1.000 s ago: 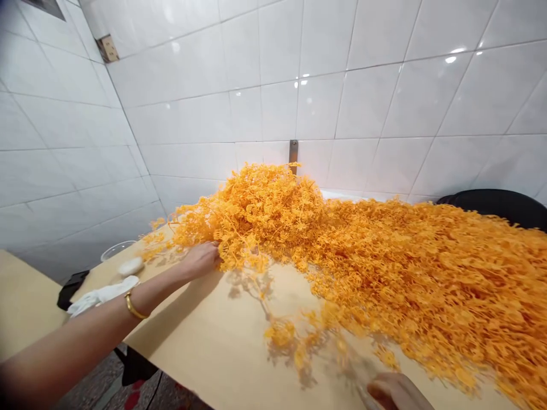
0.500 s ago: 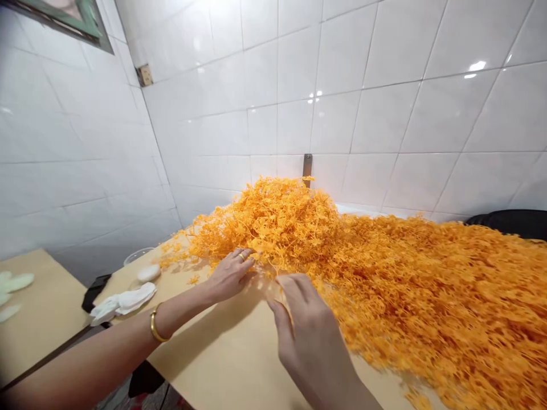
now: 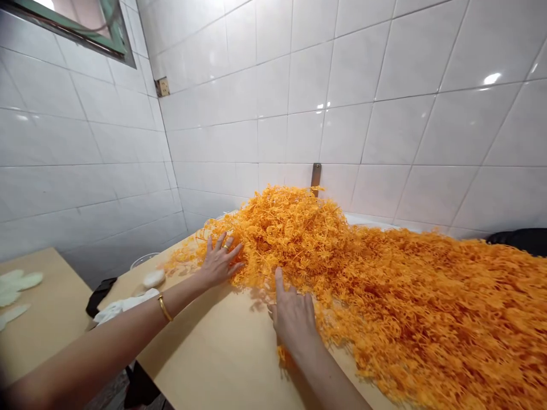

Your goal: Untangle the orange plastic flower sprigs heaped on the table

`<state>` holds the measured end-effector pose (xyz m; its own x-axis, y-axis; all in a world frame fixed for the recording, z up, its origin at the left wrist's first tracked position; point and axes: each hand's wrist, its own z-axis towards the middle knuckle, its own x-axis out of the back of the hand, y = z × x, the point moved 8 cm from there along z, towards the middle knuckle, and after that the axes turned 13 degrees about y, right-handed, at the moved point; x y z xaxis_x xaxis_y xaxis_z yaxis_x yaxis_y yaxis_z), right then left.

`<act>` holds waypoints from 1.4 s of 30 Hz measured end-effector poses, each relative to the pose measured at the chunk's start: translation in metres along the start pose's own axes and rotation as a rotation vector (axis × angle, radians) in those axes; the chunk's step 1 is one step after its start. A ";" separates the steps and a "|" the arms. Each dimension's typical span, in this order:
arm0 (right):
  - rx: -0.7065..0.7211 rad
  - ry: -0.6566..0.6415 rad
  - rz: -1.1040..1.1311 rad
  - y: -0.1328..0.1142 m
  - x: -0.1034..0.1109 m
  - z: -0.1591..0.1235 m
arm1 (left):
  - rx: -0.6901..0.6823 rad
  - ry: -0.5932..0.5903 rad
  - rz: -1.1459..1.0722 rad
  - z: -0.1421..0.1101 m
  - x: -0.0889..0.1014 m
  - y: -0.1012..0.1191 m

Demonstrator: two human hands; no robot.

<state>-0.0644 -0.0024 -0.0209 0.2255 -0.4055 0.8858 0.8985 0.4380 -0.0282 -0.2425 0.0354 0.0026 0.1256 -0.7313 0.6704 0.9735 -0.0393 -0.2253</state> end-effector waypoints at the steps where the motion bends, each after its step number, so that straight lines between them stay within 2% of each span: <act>1: -0.006 -0.009 0.007 -0.002 -0.001 0.000 | 0.006 -0.008 0.004 0.001 -0.003 0.000; 5: 0.005 0.054 -0.011 -0.008 -0.002 0.005 | 0.031 -0.041 0.018 0.004 -0.009 0.001; 8: -0.012 0.064 0.088 -0.005 0.005 0.005 | 0.053 -0.045 0.012 0.003 -0.011 -0.001; 12: -0.025 0.124 0.211 0.008 0.036 0.003 | 0.123 -0.052 0.009 0.001 -0.016 -0.006; 14: 0.006 0.143 0.189 0.013 0.051 0.001 | 0.146 -0.058 0.012 0.001 -0.018 -0.007; 16: 0.041 0.120 0.124 0.015 0.057 -0.002 | 0.137 -0.064 0.014 0.002 -0.020 -0.005; 21: 0.047 0.053 0.004 0.015 0.041 -0.013 | 0.135 -0.087 0.032 0.001 -0.021 -0.004; 24: 0.063 0.007 0.092 0.006 0.025 -0.022 | 0.132 -0.064 0.008 0.000 -0.020 -0.004; 27: 0.115 -0.022 0.240 -0.007 0.022 -0.030 | 0.129 -0.038 -0.008 0.000 -0.018 -0.003; 31: 0.120 0.067 0.236 -0.004 0.049 -0.029 | 0.176 -0.067 0.001 0.001 -0.023 -0.005; 37: 0.141 0.298 0.121 0.029 0.105 -0.025 | 0.229 -0.181 -0.011 -0.001 -0.035 -0.010; 42: 0.148 0.418 0.106 0.052 0.129 -0.025 | 0.202 -0.210 -0.031 -0.002 -0.039 -0.011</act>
<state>0.0208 -0.0519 0.0801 0.4737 -0.6277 0.6177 0.8053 0.5927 -0.0154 -0.2586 0.0627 -0.0221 0.1119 -0.5742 0.8111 0.9931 0.0928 -0.0713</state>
